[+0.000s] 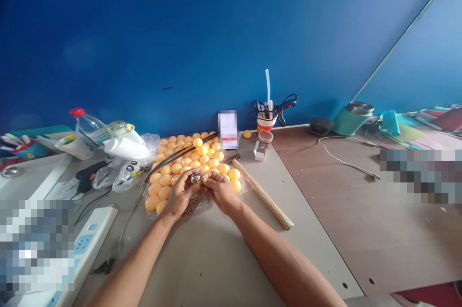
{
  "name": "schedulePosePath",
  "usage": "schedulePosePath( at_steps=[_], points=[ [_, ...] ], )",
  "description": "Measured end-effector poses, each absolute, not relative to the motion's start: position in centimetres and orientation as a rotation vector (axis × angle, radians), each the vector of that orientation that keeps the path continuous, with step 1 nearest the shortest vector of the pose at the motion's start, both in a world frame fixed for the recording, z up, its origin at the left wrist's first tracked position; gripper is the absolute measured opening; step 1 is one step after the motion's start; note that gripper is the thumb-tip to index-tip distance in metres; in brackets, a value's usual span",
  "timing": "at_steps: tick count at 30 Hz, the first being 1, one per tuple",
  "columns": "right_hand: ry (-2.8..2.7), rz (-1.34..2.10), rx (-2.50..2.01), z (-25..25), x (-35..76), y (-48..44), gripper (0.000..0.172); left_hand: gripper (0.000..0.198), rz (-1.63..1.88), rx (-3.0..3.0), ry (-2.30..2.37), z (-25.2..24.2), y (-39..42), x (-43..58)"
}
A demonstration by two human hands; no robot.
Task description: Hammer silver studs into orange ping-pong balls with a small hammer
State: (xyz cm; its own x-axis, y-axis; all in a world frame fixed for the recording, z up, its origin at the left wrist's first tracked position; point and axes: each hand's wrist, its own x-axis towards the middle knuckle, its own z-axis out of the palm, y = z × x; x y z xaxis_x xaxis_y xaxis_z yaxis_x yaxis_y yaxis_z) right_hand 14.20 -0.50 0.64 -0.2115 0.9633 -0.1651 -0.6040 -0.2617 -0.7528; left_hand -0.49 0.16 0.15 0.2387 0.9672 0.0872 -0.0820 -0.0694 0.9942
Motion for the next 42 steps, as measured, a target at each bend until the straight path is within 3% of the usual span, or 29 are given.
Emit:
schedulePosePath(
  at_steps=[42],
  points=[
    [-0.683,1.775,-0.811,1.11,14.67,-0.47,0.028,0.044,1.117,1.378,0.948,0.66,-0.09,-0.37]
  ],
)
